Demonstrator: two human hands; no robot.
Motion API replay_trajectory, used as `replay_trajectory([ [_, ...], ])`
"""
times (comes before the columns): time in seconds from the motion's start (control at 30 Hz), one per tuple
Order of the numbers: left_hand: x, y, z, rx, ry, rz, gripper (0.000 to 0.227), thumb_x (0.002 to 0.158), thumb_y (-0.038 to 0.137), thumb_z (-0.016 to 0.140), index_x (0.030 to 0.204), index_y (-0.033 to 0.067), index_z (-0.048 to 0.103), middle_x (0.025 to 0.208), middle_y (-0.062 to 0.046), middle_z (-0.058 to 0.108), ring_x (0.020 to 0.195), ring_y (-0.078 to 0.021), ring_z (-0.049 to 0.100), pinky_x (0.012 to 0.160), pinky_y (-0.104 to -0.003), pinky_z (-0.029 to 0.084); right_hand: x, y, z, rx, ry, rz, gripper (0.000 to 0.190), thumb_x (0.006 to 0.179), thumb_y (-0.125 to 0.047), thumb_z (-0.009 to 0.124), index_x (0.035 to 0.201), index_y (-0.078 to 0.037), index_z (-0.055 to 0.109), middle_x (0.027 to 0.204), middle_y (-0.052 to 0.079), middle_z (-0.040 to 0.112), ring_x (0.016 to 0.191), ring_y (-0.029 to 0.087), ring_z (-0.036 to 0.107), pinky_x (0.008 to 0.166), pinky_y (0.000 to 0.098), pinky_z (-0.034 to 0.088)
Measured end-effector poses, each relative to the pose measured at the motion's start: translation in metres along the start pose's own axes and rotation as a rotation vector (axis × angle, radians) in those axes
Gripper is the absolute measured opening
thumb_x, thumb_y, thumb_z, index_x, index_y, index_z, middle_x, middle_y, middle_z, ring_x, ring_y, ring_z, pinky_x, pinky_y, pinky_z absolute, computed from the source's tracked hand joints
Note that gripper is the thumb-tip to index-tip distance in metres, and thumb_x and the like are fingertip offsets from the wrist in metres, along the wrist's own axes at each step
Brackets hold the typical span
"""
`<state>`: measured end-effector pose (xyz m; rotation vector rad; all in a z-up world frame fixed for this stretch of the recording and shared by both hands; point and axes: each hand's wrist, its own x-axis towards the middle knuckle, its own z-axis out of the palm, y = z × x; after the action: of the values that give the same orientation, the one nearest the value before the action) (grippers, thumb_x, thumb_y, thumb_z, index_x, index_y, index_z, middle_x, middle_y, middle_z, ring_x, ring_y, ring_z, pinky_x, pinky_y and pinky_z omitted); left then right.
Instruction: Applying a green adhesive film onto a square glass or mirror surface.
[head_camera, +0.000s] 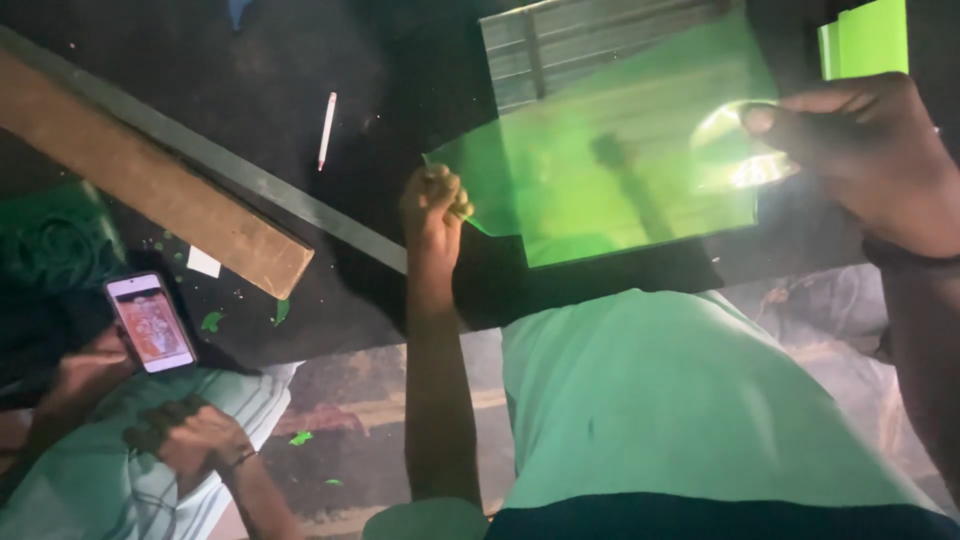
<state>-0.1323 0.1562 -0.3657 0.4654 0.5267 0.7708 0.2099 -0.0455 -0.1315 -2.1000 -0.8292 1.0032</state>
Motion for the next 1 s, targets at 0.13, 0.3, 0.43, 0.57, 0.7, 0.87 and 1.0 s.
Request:
replay_trajectory([
  [0.13, 0.006, -0.012, 0.010, 0.398, 0.243, -0.020, 0.023, 0.091, 0.003, 0.077, 0.109, 0.0014, 0.064, 0.090, -0.007, 0.065, 0.071, -0.0154, 0.066, 0.058, -0.027, 0.052, 0.010, 0.074, 0.000, 0.029, 0.070, -0.052, 0.020, 0.109, -0.014, 0.076, 0.104, 0.005, 0.075, 0.081, 0.009, 0.070, 0.068, 0.009, 0.060, 0.062, 0.0252, 0.047],
  [0.3, 0.019, -0.032, 0.011, 0.612, 0.237, -0.017, 0.041, 0.083, 0.006, 0.077, 0.123, 0.0052, 0.067, 0.106, -0.006, 0.069, 0.091, -0.0137, 0.070, 0.076, -0.027, 0.058, 0.027, 0.100, 0.009, 0.270, 0.206, 0.018, 0.009, 0.098, -0.009, 0.075, 0.103, -0.002, 0.071, 0.089, 0.001, 0.072, 0.074, 0.005, 0.066, 0.061, 0.0221, 0.052],
  [0.43, 0.026, -0.050, 0.002, 0.806, 0.139, 0.063, 0.043, 0.091, 0.009, 0.077, 0.133, 0.0056, 0.068, 0.110, -0.007, 0.071, 0.096, -0.0142, 0.067, 0.086, -0.028, 0.058, 0.043, 0.152, 0.007, 0.326, 0.240, 0.077, 0.010, 0.097, -0.008, 0.073, 0.106, -0.004, 0.071, 0.091, -0.001, 0.073, 0.073, 0.004, 0.067, 0.060, 0.0210, 0.053],
  [0.57, 0.029, -0.061, 0.005, 1.087, 0.279, 0.146, 0.034, 0.082, 0.007, 0.083, 0.115, 0.0043, 0.072, 0.119, -0.009, 0.066, 0.098, -0.0174, 0.068, 0.086, -0.030, 0.057, 0.053, 0.174, 0.008, 0.197, 0.225, 0.103, 0.011, 0.104, -0.009, 0.075, 0.112, -0.001, 0.075, 0.088, 0.003, 0.072, 0.072, 0.006, 0.065, 0.061, 0.0220, 0.051],
  [0.7, 0.028, -0.065, 0.001, 1.240, 0.379, 0.181, 0.029, 0.075, 0.012, 0.087, 0.099, 0.0045, 0.073, 0.121, -0.010, 0.062, 0.093, -0.0179, 0.069, 0.082, -0.032, 0.061, 0.064, 0.186, 0.015, 0.129, 0.214, 0.140, 0.012, 0.104, -0.008, 0.073, 0.113, -0.001, 0.078, 0.087, 0.005, 0.071, 0.071, 0.008, 0.064, 0.060, 0.0249, 0.050],
  [0.87, 0.019, -0.066, 0.010, 1.503, 0.401, 0.254, 0.022, 0.080, 0.013, 0.088, 0.096, 0.0042, 0.076, 0.124, -0.014, 0.057, 0.102, -0.0230, 0.066, 0.086, -0.035, 0.062, 0.076, 0.221, 0.030, 0.098, 0.255, -0.027, 0.014, 0.103, -0.001, 0.071, 0.116, 0.001, 0.077, 0.099, 0.009, 0.075, 0.084, 0.012, 0.070, 0.073, 0.0267, 0.056],
  [1.0, 0.022, -0.069, 0.017, 1.423, 0.452, 0.095, 0.014, 0.085, 0.016, 0.080, 0.095, 0.0071, 0.075, 0.114, -0.009, 0.067, 0.087, -0.0195, 0.073, 0.080, -0.033, 0.066, 0.084, 0.230, 0.035, 0.226, 0.287, -0.070, 0.019, 0.098, 0.001, 0.072, 0.117, 0.002, 0.075, 0.105, 0.011, 0.077, 0.092, 0.013, 0.075, 0.081, 0.0269, 0.061],
])
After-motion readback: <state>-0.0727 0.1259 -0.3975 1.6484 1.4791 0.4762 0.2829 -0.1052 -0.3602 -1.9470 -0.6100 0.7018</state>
